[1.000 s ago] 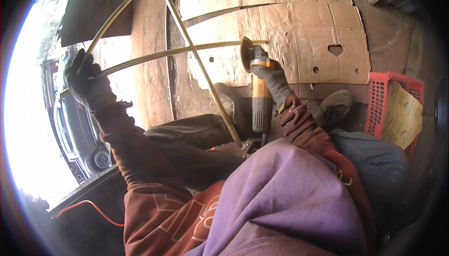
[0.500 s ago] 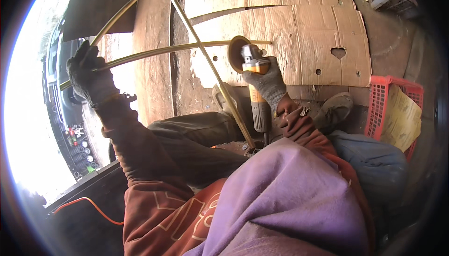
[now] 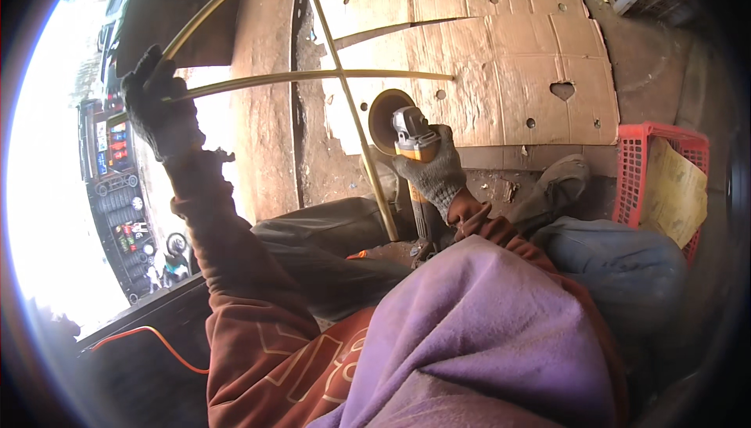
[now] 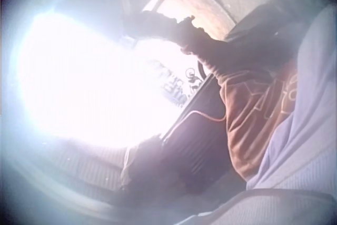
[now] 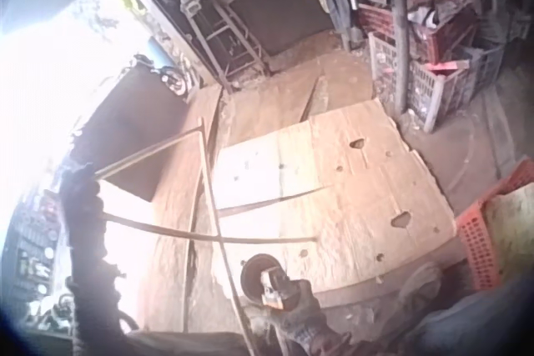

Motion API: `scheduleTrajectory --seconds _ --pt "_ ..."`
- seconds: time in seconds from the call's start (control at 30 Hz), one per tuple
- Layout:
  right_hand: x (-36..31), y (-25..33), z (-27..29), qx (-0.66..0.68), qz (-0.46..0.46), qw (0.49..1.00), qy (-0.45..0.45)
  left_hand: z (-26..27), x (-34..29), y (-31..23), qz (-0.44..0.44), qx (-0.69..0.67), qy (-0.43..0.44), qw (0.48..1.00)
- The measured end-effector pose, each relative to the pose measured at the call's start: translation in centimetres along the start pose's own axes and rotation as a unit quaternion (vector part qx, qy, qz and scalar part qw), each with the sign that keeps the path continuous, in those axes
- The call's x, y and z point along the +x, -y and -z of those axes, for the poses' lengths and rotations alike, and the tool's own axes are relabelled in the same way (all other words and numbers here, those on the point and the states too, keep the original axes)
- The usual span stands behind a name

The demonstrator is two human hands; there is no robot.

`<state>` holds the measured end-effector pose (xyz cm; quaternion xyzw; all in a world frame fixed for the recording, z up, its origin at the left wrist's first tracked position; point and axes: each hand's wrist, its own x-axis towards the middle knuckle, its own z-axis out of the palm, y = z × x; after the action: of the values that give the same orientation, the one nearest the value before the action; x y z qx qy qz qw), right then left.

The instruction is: The person uses an angle grinder to sand and polish the joints and surfaces of a gold-colored metal frame while sitting on the ground.

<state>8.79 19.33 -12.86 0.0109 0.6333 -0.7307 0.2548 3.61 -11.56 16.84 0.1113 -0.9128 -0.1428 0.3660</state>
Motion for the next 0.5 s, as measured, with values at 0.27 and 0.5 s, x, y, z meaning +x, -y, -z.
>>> scheduleTrajectory --seconds 0.27,0.5 --pt "2.9 1.9 1.2 -0.065 0.049 0.995 -0.06 0.5 -0.1 -0.1 -0.03 0.037 -0.038 0.998" --pt "3.7 1.6 1.0 0.024 0.02 0.999 -0.012 0.4 -0.7 -1.5 -0.202 0.134 -0.088 0.966"
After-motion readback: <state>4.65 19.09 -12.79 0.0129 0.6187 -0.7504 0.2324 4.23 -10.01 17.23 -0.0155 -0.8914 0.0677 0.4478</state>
